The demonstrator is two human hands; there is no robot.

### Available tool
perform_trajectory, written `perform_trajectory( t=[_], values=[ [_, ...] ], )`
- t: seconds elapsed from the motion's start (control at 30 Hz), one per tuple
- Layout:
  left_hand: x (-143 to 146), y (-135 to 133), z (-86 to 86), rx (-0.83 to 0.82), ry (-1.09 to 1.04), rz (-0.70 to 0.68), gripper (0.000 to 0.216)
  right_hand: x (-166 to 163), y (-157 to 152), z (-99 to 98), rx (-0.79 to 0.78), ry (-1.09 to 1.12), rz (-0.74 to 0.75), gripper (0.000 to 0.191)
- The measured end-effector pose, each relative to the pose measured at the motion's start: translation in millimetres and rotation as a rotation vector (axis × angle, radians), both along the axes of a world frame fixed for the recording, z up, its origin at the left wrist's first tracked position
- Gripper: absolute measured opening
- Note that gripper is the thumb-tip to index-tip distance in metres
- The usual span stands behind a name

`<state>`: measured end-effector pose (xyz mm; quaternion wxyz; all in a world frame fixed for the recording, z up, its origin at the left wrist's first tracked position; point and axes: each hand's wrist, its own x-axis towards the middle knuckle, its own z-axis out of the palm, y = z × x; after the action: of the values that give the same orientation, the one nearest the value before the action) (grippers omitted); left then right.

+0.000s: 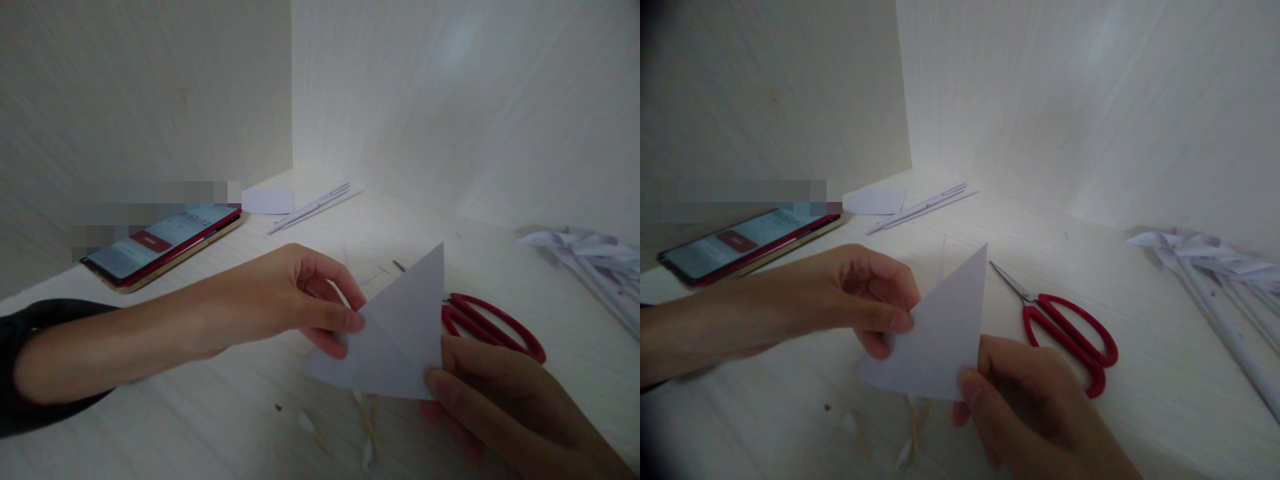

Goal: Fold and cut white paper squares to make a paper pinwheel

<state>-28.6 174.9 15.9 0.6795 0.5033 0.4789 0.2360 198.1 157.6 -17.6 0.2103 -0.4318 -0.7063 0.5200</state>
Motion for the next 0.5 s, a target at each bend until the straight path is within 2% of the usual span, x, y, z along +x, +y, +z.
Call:
perform_trajectory(
  t=[0.3,0.5],
  values=[
    [2.7,2.0,-0.8,0.001,0.015,0.004,0.003,-0.3,0.3,-0.6,0.087,-0.052,0.036,0.037],
    [3.7,-0.9,3.8,-0.004,0.047,0.008,0.011,-1.2,1.2,1.6,0.153,-0.05,-0.01,0.035]
  ],
)
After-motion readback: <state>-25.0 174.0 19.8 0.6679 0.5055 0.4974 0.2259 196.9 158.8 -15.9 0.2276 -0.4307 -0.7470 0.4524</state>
